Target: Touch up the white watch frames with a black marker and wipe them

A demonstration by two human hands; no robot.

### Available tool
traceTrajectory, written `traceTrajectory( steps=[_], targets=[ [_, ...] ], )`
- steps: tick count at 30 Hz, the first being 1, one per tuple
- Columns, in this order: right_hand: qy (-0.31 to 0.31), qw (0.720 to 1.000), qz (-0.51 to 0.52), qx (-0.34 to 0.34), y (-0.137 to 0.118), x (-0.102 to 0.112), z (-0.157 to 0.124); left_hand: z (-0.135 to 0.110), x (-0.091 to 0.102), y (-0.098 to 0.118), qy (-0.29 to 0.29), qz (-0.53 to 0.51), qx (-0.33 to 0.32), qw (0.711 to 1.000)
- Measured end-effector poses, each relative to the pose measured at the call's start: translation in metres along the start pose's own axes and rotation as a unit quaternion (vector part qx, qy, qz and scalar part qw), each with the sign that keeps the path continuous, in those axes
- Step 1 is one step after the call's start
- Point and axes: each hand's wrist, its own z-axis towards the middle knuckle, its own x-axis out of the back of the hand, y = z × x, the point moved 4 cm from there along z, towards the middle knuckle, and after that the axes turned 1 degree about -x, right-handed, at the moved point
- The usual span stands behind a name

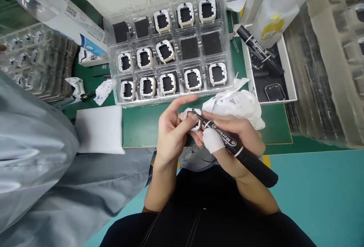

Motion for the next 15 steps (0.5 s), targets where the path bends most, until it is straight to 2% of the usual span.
traceTrajectory(
  steps=[7,12,15],
  targets=[
    [0.015,0.999,0.028,-0.006,0.001,-0.001,-0.002,-0.002,-0.006,0.000,-0.010,-0.057,-0.001,0.998],
    [0.057,0.996,0.070,-0.011,0.006,-0.001,-0.007,-0.003,-0.012,-0.002,-0.009,-0.030,-0.033,0.999],
    [0.061,0.995,0.081,-0.003,0.007,-0.001,-0.008,-0.003,-0.013,0.000,-0.008,-0.012,-0.061,0.998]
  ],
)
